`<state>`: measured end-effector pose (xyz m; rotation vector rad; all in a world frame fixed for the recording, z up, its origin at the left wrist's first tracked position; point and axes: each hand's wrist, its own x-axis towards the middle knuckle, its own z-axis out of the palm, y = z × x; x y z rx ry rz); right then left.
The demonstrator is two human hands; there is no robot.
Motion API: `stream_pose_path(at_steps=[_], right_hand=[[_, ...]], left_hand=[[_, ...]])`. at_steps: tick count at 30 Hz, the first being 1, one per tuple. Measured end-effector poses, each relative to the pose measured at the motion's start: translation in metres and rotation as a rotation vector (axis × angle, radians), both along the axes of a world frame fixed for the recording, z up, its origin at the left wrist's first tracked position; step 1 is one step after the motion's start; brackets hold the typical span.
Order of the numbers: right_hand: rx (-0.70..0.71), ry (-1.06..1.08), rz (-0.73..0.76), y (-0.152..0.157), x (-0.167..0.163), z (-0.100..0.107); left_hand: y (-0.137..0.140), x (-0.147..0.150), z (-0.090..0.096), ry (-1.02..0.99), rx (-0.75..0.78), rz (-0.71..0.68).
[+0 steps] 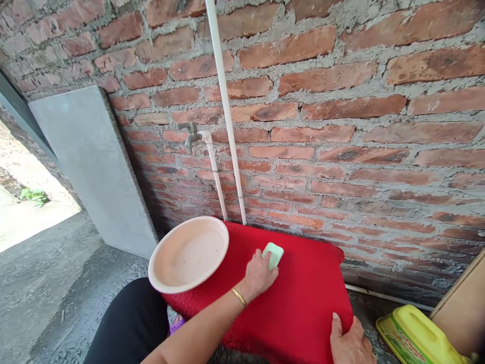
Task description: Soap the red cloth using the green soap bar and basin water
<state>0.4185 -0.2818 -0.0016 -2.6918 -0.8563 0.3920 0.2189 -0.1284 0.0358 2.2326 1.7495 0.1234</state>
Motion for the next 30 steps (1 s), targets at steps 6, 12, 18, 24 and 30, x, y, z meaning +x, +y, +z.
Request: stream_pose_path(at_steps=[6, 12, 18, 24, 30], right_hand=[[0.007, 0.008, -0.019, 0.001, 0.001, -0.001], [-0.008, 0.009, -0.024, 0.001, 0.009, -0.010], [-0.059, 0.053, -0.019, 0.001, 0.003, 0.004], [-0.055, 0.056, -0.017, 0.002, -0.002, 0.008], [-0.075, 0.031, -0.016, 0.002, -0.001, 0.008]], left_hand=[[0.053, -0.026, 0.012, 0.066, 0.045, 0.224], [-0.021, 0.057, -0.012, -0.026, -0.037, -0.169], [-0.001, 0.029, -0.003, -0.042, -0.003, -0.103], [0.068, -0.023, 0.022, 0.069, 0.084, 0.252], [0.006, 0.065, -0.002, 0.002, -0.001, -0.030]])
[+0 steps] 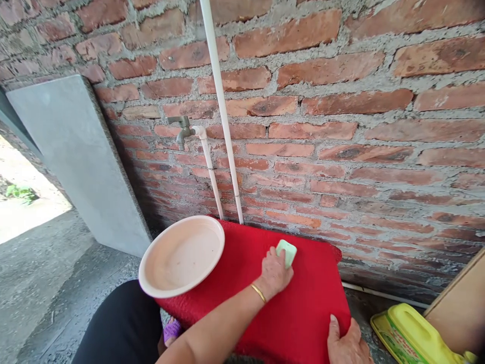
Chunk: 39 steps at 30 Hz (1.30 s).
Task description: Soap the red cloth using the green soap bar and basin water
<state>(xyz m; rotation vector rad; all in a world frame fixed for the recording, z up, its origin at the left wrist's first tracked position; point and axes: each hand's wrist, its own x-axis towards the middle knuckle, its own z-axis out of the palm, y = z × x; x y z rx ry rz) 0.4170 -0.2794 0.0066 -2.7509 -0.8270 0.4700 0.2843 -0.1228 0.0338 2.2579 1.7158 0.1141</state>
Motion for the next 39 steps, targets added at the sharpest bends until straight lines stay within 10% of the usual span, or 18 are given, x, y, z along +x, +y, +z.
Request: stream_pose_path(at_steps=[5, 14, 25, 34, 39], right_hand=[[0.000, -0.040, 0.009, -0.002, 0.000, -0.005], [-0.023, -0.103, 0.043, -0.004, -0.011, 0.001], [0.026, -0.175, 0.060, -0.005, -0.011, -0.004], [0.013, -0.230, 0.053, -0.005, -0.016, -0.002], [0.016, -0.220, 0.047, -0.005, -0.014, -0.002]], left_hand=[[-0.035, 0.027, -0.011, -0.086, -0.060, -0.269], [0.072, -0.066, 0.016, 0.075, 0.102, 0.301], [-0.061, 0.047, -0.005, -0.133, -0.144, -0.403], [0.044, -0.059, 0.025, 0.031, 0.083, 0.191], [0.004, -0.022, 0.010, -0.002, 0.002, 0.063]])
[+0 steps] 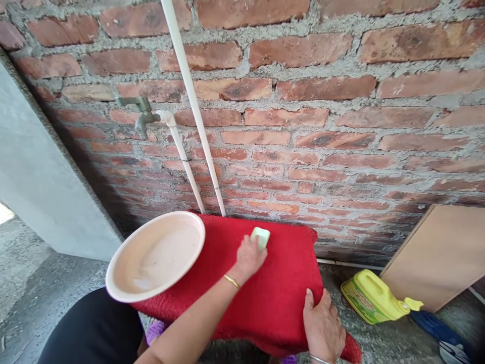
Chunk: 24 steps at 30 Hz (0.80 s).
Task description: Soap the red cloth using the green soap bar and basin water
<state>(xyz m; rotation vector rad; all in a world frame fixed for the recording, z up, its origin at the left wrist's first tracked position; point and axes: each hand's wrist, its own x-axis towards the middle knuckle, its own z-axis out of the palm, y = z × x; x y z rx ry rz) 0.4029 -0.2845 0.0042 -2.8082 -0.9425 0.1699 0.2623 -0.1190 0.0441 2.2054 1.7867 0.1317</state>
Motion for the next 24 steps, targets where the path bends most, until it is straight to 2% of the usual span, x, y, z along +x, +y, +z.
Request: stream_pose_path(at_steps=[4, 6, 7, 9, 14, 16, 17, 19, 20, 24], right_hand=[[-0.005, 0.047, 0.020, -0.002, 0.004, -0.002], [-0.004, 0.051, 0.032, -0.003, 0.005, -0.002], [0.003, 0.042, 0.027, -0.003, 0.005, -0.002], [0.022, 0.020, 0.004, -0.002, 0.004, -0.002], [0.029, 0.034, -0.006, 0.000, 0.002, 0.003], [0.026, 0.049, -0.001, 0.000, 0.002, 0.004], [0.026, 0.057, 0.001, 0.000, 0.003, 0.005], [0.030, 0.074, -0.002, 0.000, 0.005, 0.004], [0.031, 0.084, -0.005, 0.000, 0.006, 0.003], [0.029, 0.125, -0.014, 0.000, 0.013, -0.002]], left_hand=[[-0.074, 0.049, -0.008, -0.120, -0.134, -0.431], [-0.090, 0.053, -0.006, -0.190, -0.152, -0.525], [-0.090, 0.047, -0.005, -0.205, -0.147, -0.517], [-0.072, 0.022, -0.003, -0.179, -0.105, -0.395], [0.007, -0.076, -0.004, 0.038, 0.051, 0.127], [0.020, -0.097, -0.006, 0.088, 0.058, 0.233], [0.019, -0.098, -0.008, 0.094, 0.058, 0.250], [0.003, -0.083, -0.013, 0.073, 0.053, 0.204], [-0.011, -0.068, -0.015, 0.047, 0.053, 0.137], [-0.064, -0.005, -0.021, -0.069, -0.064, -0.241]])
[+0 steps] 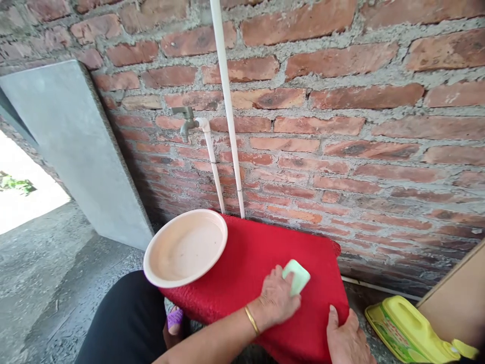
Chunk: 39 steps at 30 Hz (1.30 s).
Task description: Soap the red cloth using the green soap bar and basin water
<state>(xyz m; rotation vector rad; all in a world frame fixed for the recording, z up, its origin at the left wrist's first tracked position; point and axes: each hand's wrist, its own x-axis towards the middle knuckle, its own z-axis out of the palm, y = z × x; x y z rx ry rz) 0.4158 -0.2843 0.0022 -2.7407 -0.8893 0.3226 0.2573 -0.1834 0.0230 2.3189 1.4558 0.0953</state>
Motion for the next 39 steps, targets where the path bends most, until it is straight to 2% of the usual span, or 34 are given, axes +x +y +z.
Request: stream_pose_path(at_steps=[1, 3, 5, 8, 11, 14, 18, 20, 21, 23, 25, 28, 30, 33, 37, 39], right_hand=[[-0.001, 0.003, 0.002, 0.000, 0.002, -0.001], [-0.003, 0.000, 0.006, 0.001, 0.004, -0.002], [-0.007, 0.003, 0.009, 0.001, 0.004, -0.001], [-0.017, 0.010, 0.004, 0.002, 0.001, 0.002], [-0.010, -0.005, -0.013, 0.002, -0.003, 0.005], [0.000, -0.006, -0.009, 0.001, -0.005, 0.005], [0.004, -0.012, -0.001, 0.001, -0.002, 0.001], [0.011, -0.015, -0.003, 0.001, -0.001, 0.000], [0.013, -0.015, -0.003, 0.001, -0.001, 0.000], [0.007, -0.012, 0.000, 0.001, -0.002, 0.002], [-0.005, -0.010, 0.009, 0.001, -0.004, 0.005], [-0.016, -0.017, 0.019, 0.000, -0.006, 0.007], [-0.017, -0.026, 0.019, 0.000, -0.006, 0.007], [-0.016, -0.021, 0.023, 0.000, -0.006, 0.004], [-0.027, -0.019, 0.029, 0.000, -0.006, 0.004], [-0.036, -0.029, 0.035, -0.001, -0.007, 0.005]], left_hand=[[-0.006, 0.007, 0.001, -0.026, -0.022, -0.044], [-0.002, 0.002, 0.004, -0.042, -0.002, -0.029], [0.019, -0.027, 0.010, -0.002, 0.076, 0.096], [0.060, -0.084, 0.017, 0.105, 0.167, 0.363], [0.077, -0.110, 0.017, 0.170, 0.200, 0.468], [0.054, -0.084, 0.008, 0.158, 0.142, 0.395], [-0.005, -0.018, -0.006, 0.048, 0.002, 0.043], [-0.018, -0.003, -0.007, -0.036, -0.053, -0.072], [-0.016, -0.003, -0.006, -0.058, -0.058, -0.075], [0.004, -0.016, 0.001, -0.056, -0.014, 0.023], [0.040, -0.042, 0.011, -0.013, 0.077, 0.199], [0.092, -0.076, 0.023, 0.073, 0.126, 0.441], [0.106, -0.080, 0.024, 0.094, 0.134, 0.502], [0.087, -0.053, 0.012, 0.086, 0.143, 0.389], [0.032, 0.004, -0.006, 0.036, 0.101, 0.006], [0.022, 0.016, -0.005, 0.003, 0.057, -0.090]])
